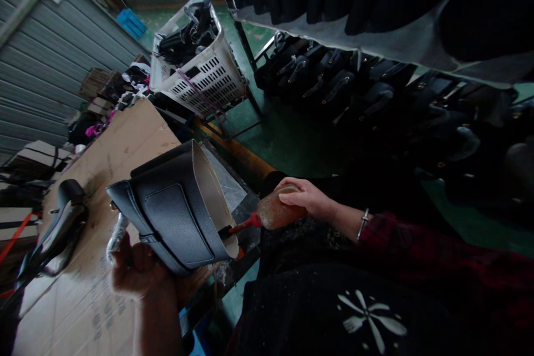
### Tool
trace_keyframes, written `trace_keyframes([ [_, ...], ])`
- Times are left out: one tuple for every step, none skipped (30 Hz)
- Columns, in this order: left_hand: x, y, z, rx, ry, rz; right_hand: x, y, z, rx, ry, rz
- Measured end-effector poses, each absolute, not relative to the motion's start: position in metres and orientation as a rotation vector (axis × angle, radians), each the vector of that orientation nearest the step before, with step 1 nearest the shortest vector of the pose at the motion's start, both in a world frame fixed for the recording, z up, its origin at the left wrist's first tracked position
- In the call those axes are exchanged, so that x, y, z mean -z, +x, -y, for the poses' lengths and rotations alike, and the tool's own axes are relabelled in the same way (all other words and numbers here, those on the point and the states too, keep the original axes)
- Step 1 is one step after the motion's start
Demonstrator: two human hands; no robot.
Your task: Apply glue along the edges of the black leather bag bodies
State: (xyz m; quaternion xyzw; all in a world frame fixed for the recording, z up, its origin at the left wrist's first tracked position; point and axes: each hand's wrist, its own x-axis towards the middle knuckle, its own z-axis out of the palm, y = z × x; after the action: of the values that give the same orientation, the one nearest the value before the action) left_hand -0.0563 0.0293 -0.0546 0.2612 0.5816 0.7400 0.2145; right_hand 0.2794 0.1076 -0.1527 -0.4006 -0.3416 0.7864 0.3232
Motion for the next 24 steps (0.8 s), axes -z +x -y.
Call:
trace_keyframes([
  [0.0548, -0.0563, -0.0293, -2.042, 0.707, -1.622, 0.1534, 0.28, -0.1068, -2.047, -1.056, 0.872],
  [0.0552, -0.0564, -0.0291, -2.031, 0.695, -1.628, 0.1541, 0.2808, -0.106, -2.037, -1.058, 0.85],
  [0.0556, -0.0566, -0.0288, -2.022, 0.699, -1.627, 0.1549, 0.2818, -0.1052, -2.041, -1.053, 0.843],
  [0.0561, -0.057, -0.0286, -2.019, 0.717, -1.62, 0.1555, 0.2828, -0.1045, -2.055, -1.043, 0.856],
  [0.0566, -0.0577, -0.0283, -2.022, 0.742, -1.612, 0.156, 0.2838, -0.1038, -2.073, -1.029, 0.888],
  [0.0571, -0.0584, -0.0281, -2.02, 0.762, -1.606, 0.1562, 0.2847, -0.1034, -2.084, -1.017, 0.927],
  [0.0575, -0.0593, -0.0278, -2.021, 0.772, -1.601, 0.1562, 0.2854, -0.1031, -2.079, -1.013, 0.957],
  [0.0579, -0.0601, -0.0276, -2.024, 0.772, -1.599, 0.156, 0.2859, -0.1032, -2.06, -1.02, 0.97],
  [0.0581, -0.0608, -0.0274, -2.021, 0.762, -1.599, 0.1556, 0.2862, -0.1034, -2.032, -1.034, 0.964],
  [0.0581, -0.0612, -0.0272, -2.013, 0.746, -1.602, 0.1551, 0.2863, -0.1038, -2.003, -1.048, 0.942],
  [0.058, -0.0613, -0.0272, -2.003, 0.729, -1.606, 0.1545, 0.2862, -0.1043, -1.984, -1.058, 0.922],
  [0.0576, -0.061, -0.0272, -1.995, 0.715, -1.611, 0.1539, 0.286, -0.1047, -1.978, -1.06, 0.915],
  [0.057, -0.0604, -0.0275, -1.991, 0.705, -1.618, 0.1534, 0.2857, -0.1049, -1.987, -1.054, 0.924],
  [0.0563, -0.0596, -0.0279, -1.991, 0.699, -1.623, 0.1529, 0.2854, -0.105, -2.004, -1.043, 0.947],
  [0.0555, -0.0586, -0.0284, -1.993, 0.7, -1.625, 0.1526, 0.285, -0.105, -2.017, -1.032, 0.973],
  [0.0548, -0.0577, -0.0289, -2.005, 0.705, -1.625, 0.1525, 0.2847, -0.1049, -2.02, -1.025, 0.993],
  [0.0541, -0.057, -0.0294, -2.011, 0.708, -1.624, 0.1525, 0.2844, -0.1048, -2.008, -1.025, 0.993],
  [0.0537, -0.0564, -0.0298, -2.009, 0.704, -1.625, 0.1527, 0.2842, -0.1047, -1.988, -1.029, 0.973],
  [0.0534, -0.056, -0.03, -2.002, 0.691, -1.626, 0.1529, 0.284, -0.1047, -1.969, -1.033, 0.947],
  [0.0533, -0.0557, -0.03, -1.995, 0.676, -1.627, 0.153, 0.2839, -0.1048, -1.957, -1.034, 0.926],
  [0.0533, -0.0555, -0.0299, -1.991, 0.663, -1.63, 0.153, 0.2838, -0.1048, -1.958, -1.033, 0.922],
  [0.0535, -0.0554, -0.0296, -1.994, 0.654, -1.631, 0.1528, 0.2837, -0.1049, -1.969, -1.03, 0.935],
  [0.0537, -0.0553, -0.0292, -1.999, 0.655, -1.629, 0.1525, 0.2837, -0.1049, -1.983, -1.026, 0.957],
  [0.0539, -0.0555, -0.0289, -2.005, 0.663, -1.625, 0.152, 0.2837, -0.1049, -1.99, -1.025, 0.974],
])
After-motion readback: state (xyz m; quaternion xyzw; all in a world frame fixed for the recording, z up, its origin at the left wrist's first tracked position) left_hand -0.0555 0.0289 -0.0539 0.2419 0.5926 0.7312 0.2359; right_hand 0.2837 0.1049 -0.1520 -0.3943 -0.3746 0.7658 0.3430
